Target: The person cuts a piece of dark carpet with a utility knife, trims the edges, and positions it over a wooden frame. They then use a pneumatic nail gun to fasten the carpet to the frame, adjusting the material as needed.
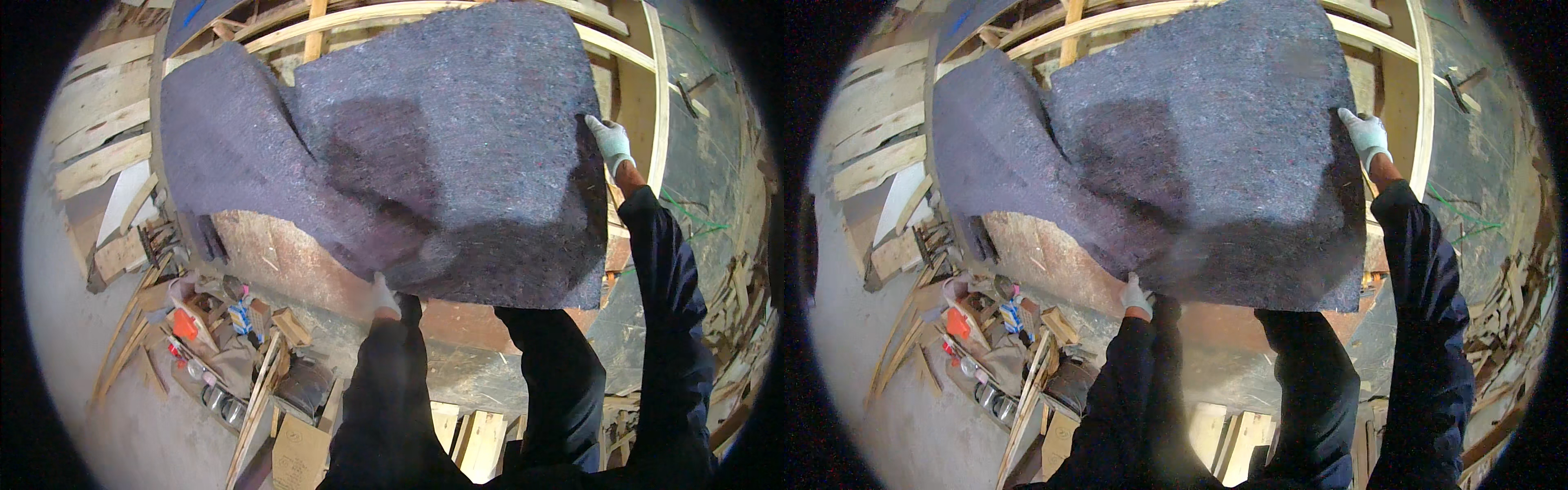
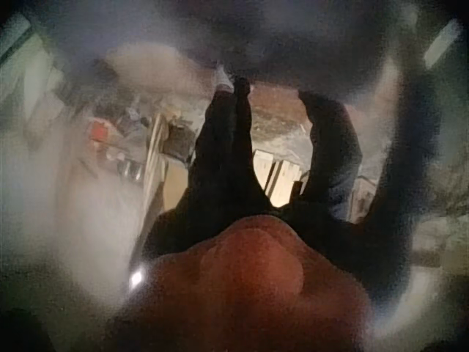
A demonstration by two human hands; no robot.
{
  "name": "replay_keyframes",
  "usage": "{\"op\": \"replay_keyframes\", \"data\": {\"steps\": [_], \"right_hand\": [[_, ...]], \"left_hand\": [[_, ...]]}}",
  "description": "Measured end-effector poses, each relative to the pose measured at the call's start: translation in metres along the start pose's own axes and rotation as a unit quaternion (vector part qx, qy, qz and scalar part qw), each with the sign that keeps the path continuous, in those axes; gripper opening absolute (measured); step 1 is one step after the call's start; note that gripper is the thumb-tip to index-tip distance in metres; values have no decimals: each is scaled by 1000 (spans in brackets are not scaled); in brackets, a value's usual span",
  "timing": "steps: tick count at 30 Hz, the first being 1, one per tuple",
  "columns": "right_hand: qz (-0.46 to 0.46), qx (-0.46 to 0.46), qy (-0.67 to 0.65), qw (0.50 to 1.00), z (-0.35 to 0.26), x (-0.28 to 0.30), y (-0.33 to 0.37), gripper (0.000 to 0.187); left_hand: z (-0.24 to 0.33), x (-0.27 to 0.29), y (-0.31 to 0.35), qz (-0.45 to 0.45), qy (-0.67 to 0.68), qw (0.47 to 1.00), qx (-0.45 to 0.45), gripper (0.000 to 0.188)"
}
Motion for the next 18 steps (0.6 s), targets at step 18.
{"op": "replay_keyframes", "data": {"steps": [18], "right_hand": [[34, 78, -187, 979, 128, 152, 39, 38]], "left_hand": [[-12, -62, -5, -309, 256, 916, 1, 37]]}}
Point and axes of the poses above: each hand's wrist, its own y-axis away from the middle knuckle, its own x-axis out of the back of the hand, z = x × y, the point moved 1 cm from there along -y, towards the middle knuckle, and after that the axes turned 8 degrees about -z, right-handed, at the moved point
